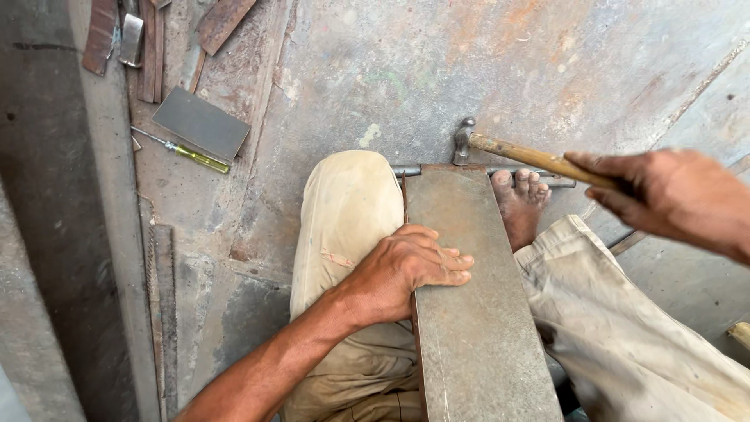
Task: The person sits on the workshop floor and shapes a long rusted metal sheet by hammering it over steel rods to form ribs and folds. They reposition the rods, flip and turn the sheet, and hammer along the creases with a ball-peen hammer, working the piece on their lap and the floor.
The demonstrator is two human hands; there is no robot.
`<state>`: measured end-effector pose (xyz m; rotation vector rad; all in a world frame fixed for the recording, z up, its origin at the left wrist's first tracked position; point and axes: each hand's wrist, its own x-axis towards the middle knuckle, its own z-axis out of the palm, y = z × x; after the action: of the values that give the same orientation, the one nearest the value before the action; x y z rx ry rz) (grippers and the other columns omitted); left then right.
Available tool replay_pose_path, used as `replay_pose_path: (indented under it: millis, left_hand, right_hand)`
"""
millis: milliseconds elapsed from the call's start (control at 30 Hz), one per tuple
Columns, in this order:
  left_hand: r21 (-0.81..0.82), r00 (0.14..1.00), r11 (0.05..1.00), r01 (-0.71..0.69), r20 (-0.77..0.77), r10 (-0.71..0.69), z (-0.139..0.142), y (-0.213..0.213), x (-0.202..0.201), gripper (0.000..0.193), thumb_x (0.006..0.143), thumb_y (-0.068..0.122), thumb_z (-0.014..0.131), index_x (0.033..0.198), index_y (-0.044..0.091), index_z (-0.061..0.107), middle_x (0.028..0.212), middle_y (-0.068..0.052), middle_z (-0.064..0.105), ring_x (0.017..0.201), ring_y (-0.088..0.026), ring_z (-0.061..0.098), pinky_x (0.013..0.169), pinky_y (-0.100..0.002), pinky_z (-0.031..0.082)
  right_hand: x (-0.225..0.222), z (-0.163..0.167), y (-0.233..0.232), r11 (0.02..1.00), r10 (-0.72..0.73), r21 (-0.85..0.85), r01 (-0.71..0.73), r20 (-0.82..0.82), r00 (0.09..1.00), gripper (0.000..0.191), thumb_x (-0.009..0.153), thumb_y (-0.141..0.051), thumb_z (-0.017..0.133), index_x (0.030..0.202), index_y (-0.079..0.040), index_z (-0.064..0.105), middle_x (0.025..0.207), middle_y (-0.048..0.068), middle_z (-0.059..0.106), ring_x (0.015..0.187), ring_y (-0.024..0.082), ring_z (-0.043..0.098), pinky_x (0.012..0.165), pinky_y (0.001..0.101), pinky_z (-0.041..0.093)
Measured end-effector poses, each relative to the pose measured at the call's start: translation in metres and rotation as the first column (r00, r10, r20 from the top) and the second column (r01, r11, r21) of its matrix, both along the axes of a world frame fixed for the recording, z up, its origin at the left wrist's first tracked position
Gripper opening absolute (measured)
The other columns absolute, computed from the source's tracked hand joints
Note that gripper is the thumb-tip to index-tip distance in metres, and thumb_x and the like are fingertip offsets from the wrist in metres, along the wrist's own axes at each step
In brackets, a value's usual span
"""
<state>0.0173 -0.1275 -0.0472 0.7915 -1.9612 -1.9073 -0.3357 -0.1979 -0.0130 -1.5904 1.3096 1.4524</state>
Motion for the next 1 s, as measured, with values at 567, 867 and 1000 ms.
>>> replay_pose_path:
  millis: [567,867,1000]
  left_hand:
    - [0.023,0.999,0.999,0.023,0.028,-0.023,0.0,0.001,0.0,0.041,0.076,0.004,0.082,0.114,0.018,0.079,0.129,0.0,0.074,0.123,-0.018,0.068,0.116,-0.045,0.045]
    - [0.002,1.0,1.0,0.019,0.014,-0.019,-0.001,0.002,0.002,0.041,0.077,0.003,0.081,0.116,0.018,0.078,0.131,0.0,0.072,0.127,-0.019,0.066,0.118,-0.046,0.041]
    - [0.026,0.999,0.999,0.029,0.029,-0.029,-0.002,0.004,0.002,0.044,0.076,0.004,0.081,0.117,0.019,0.077,0.132,0.0,0.072,0.125,-0.018,0.067,0.12,-0.046,0.042]
  right_hand:
    - [-0.001,-0.008,0.022,0.989,-0.113,-0.068,0.133,0.236,0.965,0.06,0.102,-0.048,0.058,0.158,-0.028,0.049,0.059,0.003,0.07,0.037,0.01,0.051,0.037,0.0201,0.041]
    - [0.061,0.013,-0.008,0.993,-0.067,-0.077,0.095,0.309,0.949,0.054,0.104,-0.044,0.055,0.154,-0.027,0.054,0.063,0.0,0.067,0.037,0.007,0.044,0.036,0.0203,0.044]
    - [0.054,0.007,-0.009,0.95,-0.252,-0.119,0.29,0.26,0.932,0.053,0.102,-0.043,0.055,0.153,-0.028,0.05,0.066,0.004,0.065,0.036,0.013,0.047,0.038,0.0295,0.045]
